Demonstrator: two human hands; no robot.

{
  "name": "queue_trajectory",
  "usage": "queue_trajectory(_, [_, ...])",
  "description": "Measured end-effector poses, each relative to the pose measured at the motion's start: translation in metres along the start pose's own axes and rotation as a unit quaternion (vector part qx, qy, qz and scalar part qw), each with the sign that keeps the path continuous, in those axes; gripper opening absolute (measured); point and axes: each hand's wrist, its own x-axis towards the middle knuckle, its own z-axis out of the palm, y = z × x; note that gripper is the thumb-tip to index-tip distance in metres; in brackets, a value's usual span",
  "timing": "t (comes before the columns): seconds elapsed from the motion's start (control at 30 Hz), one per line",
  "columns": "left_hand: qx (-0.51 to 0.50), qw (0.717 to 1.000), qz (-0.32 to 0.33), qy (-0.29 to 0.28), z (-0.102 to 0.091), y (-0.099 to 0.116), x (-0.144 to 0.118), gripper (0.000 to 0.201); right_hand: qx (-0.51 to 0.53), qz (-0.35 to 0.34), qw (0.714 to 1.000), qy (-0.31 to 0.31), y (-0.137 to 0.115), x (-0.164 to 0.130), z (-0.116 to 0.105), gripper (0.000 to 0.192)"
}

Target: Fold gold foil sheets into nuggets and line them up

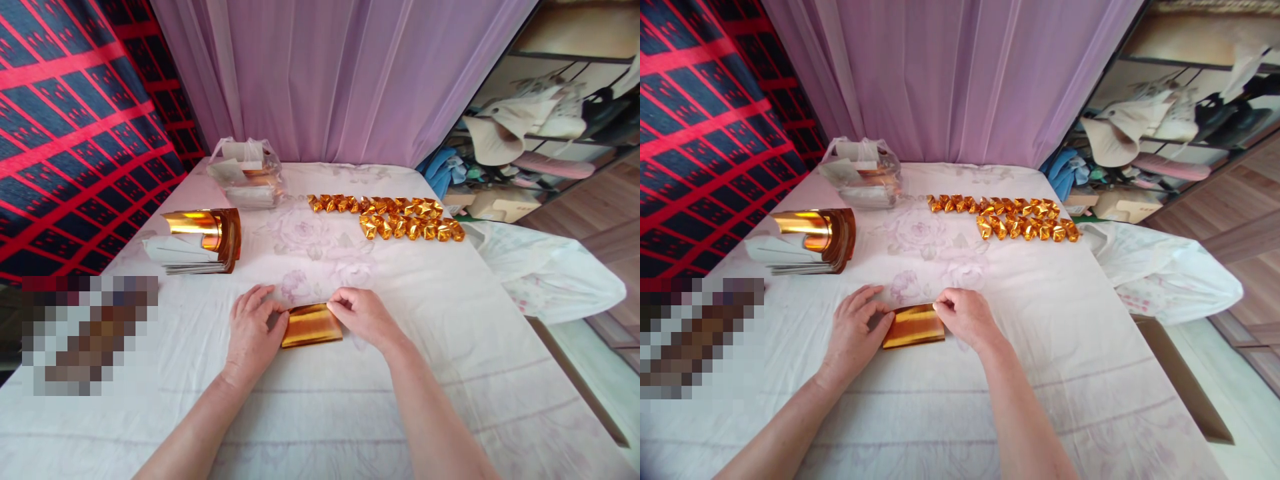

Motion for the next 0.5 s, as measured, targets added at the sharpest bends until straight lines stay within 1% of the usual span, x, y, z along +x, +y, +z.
queue_trajectory(0.17, [0.03,0.999,-0.005,-0.021,0.0007,0.0022,-0.0002,0.011,-0.052,-0.002,0.999,0.012,-0.0032,0.0006,0.0014,0.017])
queue_trajectory(0.37, [0.05,0.998,-0.006,-0.032,-0.0011,0.0047,0.0,0.013,-0.075,0.005,0.997,0.01,-0.0037,0.0021,0.0027,0.015])
queue_trajectory(0.5, [0.061,0.997,-0.007,-0.044,-0.003,0.0073,0.0004,0.015,-0.106,0.005,0.994,0.025,-0.0044,0.0021,0.0055,0.014])
